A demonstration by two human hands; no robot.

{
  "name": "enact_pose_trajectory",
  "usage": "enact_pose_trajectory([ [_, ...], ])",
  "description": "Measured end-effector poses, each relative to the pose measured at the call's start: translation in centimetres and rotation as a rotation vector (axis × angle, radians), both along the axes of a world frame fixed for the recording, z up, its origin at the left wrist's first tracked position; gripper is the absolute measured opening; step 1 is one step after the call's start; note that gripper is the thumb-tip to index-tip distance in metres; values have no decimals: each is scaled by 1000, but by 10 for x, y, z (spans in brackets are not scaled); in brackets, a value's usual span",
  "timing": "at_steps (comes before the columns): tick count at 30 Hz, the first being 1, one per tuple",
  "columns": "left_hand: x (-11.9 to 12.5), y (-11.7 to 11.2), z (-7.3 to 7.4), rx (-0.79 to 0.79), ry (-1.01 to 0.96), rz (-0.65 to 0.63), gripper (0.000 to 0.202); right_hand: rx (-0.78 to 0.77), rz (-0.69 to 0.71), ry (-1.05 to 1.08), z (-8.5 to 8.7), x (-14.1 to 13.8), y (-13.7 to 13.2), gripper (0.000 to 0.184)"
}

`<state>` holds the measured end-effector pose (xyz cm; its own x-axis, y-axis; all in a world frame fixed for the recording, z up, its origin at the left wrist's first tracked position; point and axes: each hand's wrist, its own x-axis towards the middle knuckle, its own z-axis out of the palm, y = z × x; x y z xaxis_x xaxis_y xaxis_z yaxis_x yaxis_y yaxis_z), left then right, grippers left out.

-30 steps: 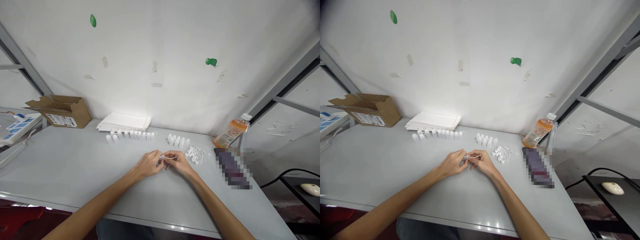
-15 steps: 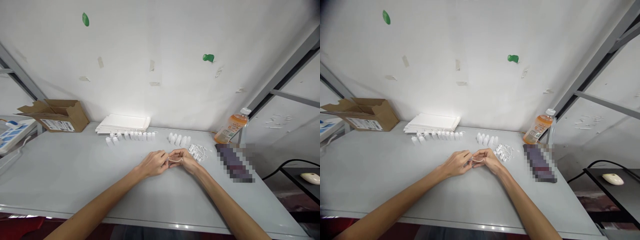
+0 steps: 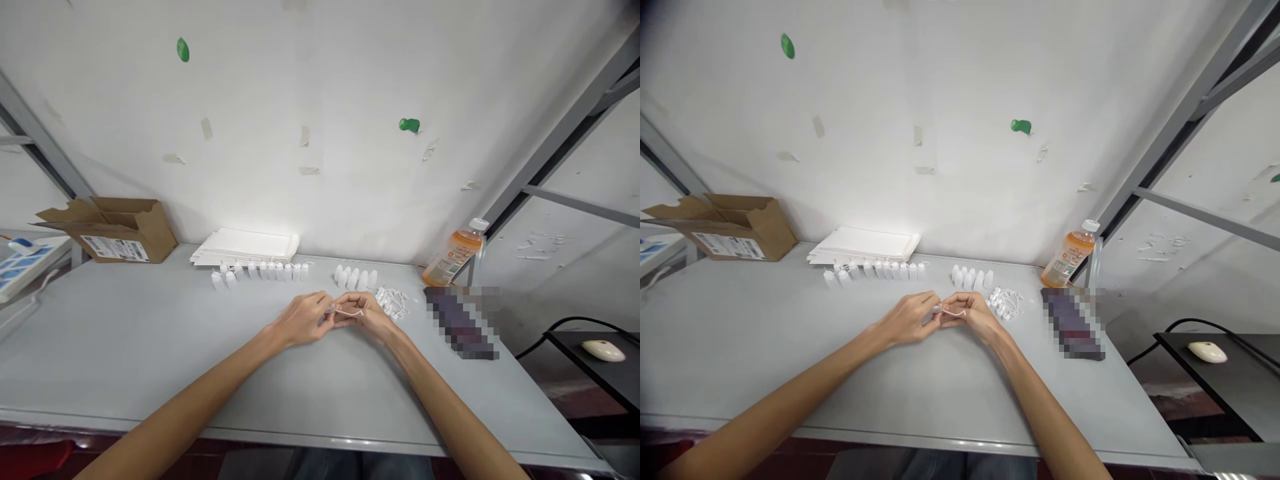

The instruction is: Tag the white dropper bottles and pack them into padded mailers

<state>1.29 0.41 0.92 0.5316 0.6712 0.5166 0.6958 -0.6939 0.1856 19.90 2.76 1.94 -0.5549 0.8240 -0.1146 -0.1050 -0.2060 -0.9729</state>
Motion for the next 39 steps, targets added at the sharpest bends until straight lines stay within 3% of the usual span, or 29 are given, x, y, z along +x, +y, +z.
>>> enact_pose_trajectory([
  [12, -5, -14, -1, -124, -35, 28, 9, 117, 57, -87, 5, -5, -12, 37],
  [20, -6, -17, 0, -232, 1, 17, 16, 91, 60, -72, 3, -6, -16, 38],
  [32, -5, -17, -2, -180, 166, 33, 10, 87, 45, -53, -6, -5, -18, 35],
  [39, -4, -19, 3, -53, 124, 61, 12, 135, 19, 24, 2, -7, -18, 30],
])
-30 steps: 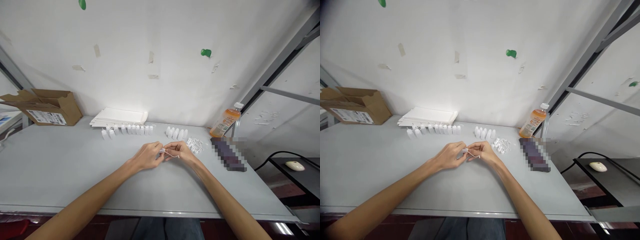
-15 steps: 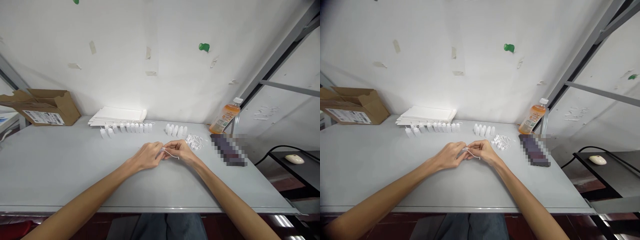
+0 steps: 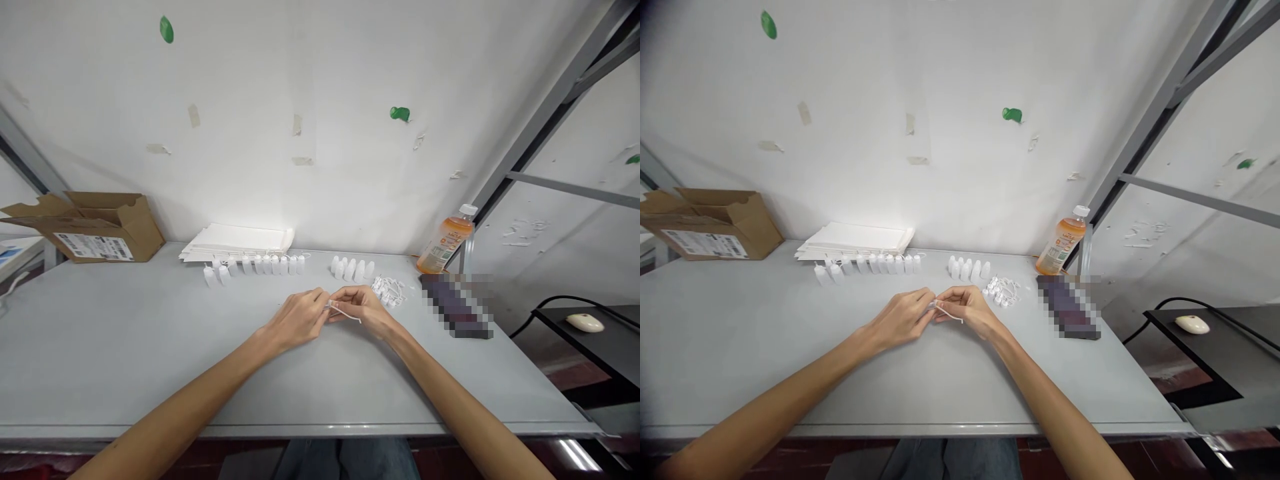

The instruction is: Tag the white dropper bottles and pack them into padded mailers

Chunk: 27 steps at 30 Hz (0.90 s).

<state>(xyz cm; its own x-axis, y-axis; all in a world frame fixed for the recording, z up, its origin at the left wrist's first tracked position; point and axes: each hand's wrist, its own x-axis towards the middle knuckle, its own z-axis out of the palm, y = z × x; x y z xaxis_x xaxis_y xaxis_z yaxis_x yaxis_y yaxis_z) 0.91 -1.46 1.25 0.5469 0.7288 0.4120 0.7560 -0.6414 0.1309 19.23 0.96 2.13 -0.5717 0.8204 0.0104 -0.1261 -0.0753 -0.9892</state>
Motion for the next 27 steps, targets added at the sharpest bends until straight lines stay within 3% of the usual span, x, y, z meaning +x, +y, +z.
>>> enact_pose_trajectory([
  [4, 0, 2, 2, 60, -104, 14, 18, 85, -43, -24, 4, 2, 2, 29],
  [11, 1, 2, -2, 17, -162, 1, 20, 119, -88, -53, 3, 5, 3, 30],
  [20, -1, 7, -6, -66, -310, -109, 28, 177, -157, -40, 3, 3, 3, 30],
  [27, 1, 7, -12, 86, -322, -114, 29, 167, -193, -12, -2, 0, 4, 28],
])
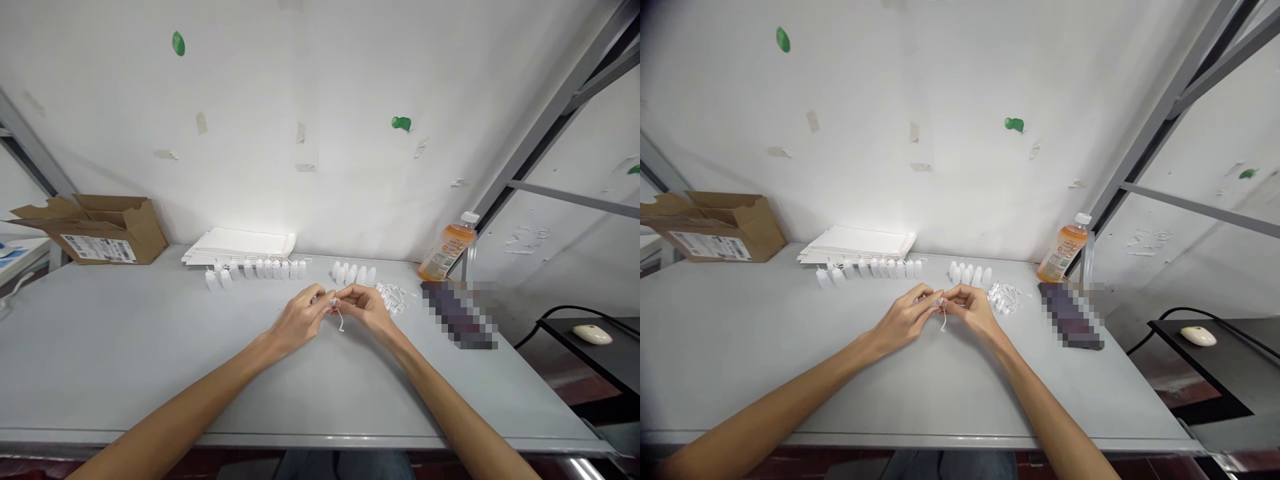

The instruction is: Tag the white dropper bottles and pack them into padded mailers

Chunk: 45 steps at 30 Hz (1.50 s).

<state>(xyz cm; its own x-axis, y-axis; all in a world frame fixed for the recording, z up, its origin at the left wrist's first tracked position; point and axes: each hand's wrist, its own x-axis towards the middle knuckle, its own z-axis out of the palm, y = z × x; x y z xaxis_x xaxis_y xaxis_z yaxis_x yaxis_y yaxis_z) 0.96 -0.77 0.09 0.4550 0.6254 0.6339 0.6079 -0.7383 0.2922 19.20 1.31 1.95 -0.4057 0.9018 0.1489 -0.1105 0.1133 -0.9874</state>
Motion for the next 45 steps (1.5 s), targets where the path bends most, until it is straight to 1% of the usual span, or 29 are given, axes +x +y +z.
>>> enact_pose_trajectory([
  [5, 0, 3, -3, 236, 54, 49, 35, -18, 1, 55, 1, -1, 0, 24],
  [6, -1, 3, -3, 259, 52, 55, 35, -11, -7, 53, 1, -1, 0, 24],
  [8, -1, 4, -3, 252, 17, 81, 32, 20, -30, 27, 1, 0, 1, 25],
  [10, -1, 5, -2, 180, -33, 116, 31, 74, -69, -15, 0, 2, 3, 26],
  [12, -1, 5, -2, 44, -64, 140, 31, 137, -117, -62, -2, 3, 5, 27],
  [15, -2, 6, -1, -163, -97, 119, 30, 183, -150, -114, -3, 4, 6, 30],
  [17, -3, 6, -1, -230, -130, 95, 29, 177, -114, -139, -3, 3, 5, 32],
  [19, -4, 8, -2, -242, -163, 70, 27, 155, -52, -156, 0, 2, 2, 34],
  [22, -5, 11, -6, -214, -209, 30, 25, 99, 21, -159, 3, 1, -1, 36],
  [26, -5, 14, -13, -136, -229, -6, 24, 61, 41, -121, 1, 1, -1, 35],
  [29, -4, 14, -15, -74, -222, 7, 23, 63, 19, -110, -5, 1, 2, 31],
  [32, -4, 13, -15, 1, -172, 33, 24, 33, 12, -84, -8, 0, 3, 29],
  [35, -4, 11, -16, 86, -104, 63, 28, -14, 4, -44, -6, -1, 2, 30],
  [37, -3, 10, -15, 101, -87, 75, 30, -43, -3, -31, -4, -2, 1, 32],
  [39, -2, 9, -14, 18, -105, 97, 29, -56, -8, -43, -3, -1, 2, 32],
  [42, -1, 9, -8, -224, -176, 131, 25, -24, -34, -94, -4, -1, 4, 32],
  [45, -2, 12, 0, -408, -273, 144, 34, 59, -76, -146, -9, 1, 7, 30],
])
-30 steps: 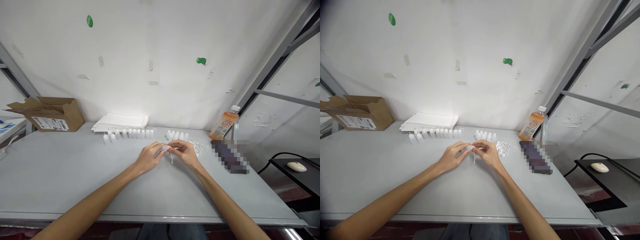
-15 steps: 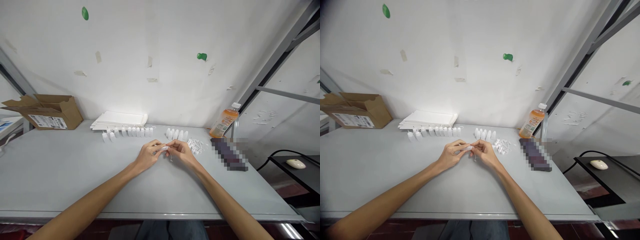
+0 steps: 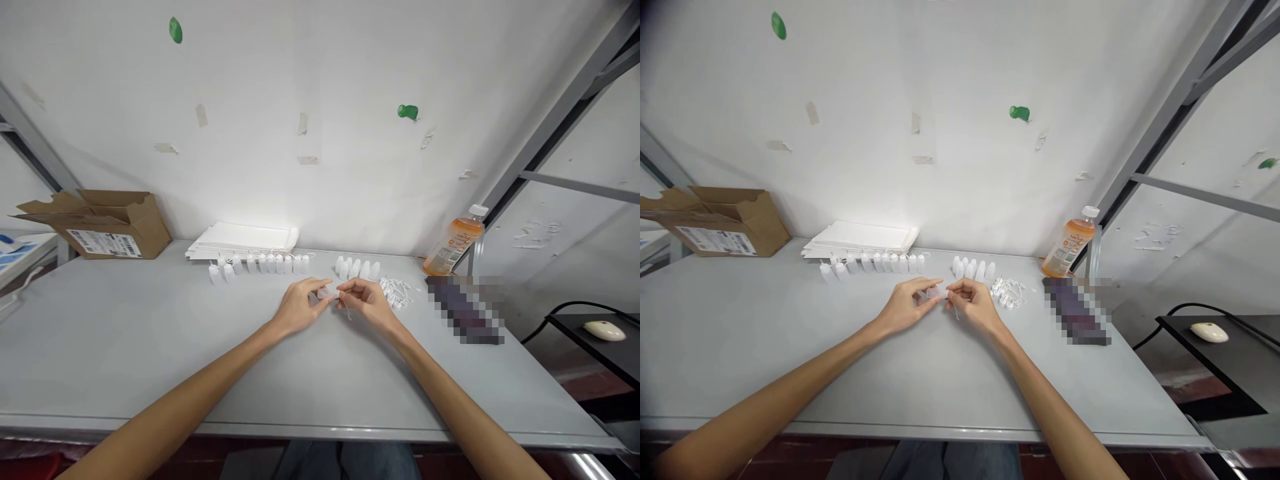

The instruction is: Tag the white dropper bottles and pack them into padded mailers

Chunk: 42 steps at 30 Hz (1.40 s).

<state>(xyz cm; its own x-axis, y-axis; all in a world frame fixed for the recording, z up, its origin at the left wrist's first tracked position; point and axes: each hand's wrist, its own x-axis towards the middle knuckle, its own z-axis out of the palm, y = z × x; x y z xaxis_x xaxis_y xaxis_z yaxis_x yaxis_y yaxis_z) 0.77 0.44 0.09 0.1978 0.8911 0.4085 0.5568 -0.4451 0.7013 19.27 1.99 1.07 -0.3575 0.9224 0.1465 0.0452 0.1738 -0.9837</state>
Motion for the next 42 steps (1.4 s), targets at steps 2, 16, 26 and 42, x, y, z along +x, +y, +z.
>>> enact_pose_trajectory([
  [2, -1, 2, 4, -126, -86, -8, 41, 43, -12, -29, -3, 1, 1, 29],
  [16, -4, 5, 5, -543, -575, -336, 45, 97, 74, -45, -6, 1, -1, 26],
  [26, -5, 5, 1, -456, -495, -305, 42, 69, 47, 4, -8, 2, 0, 27],
  [42, -6, 4, 0, -221, -289, -245, 30, -60, 75, 127, -8, 0, -1, 30],
])
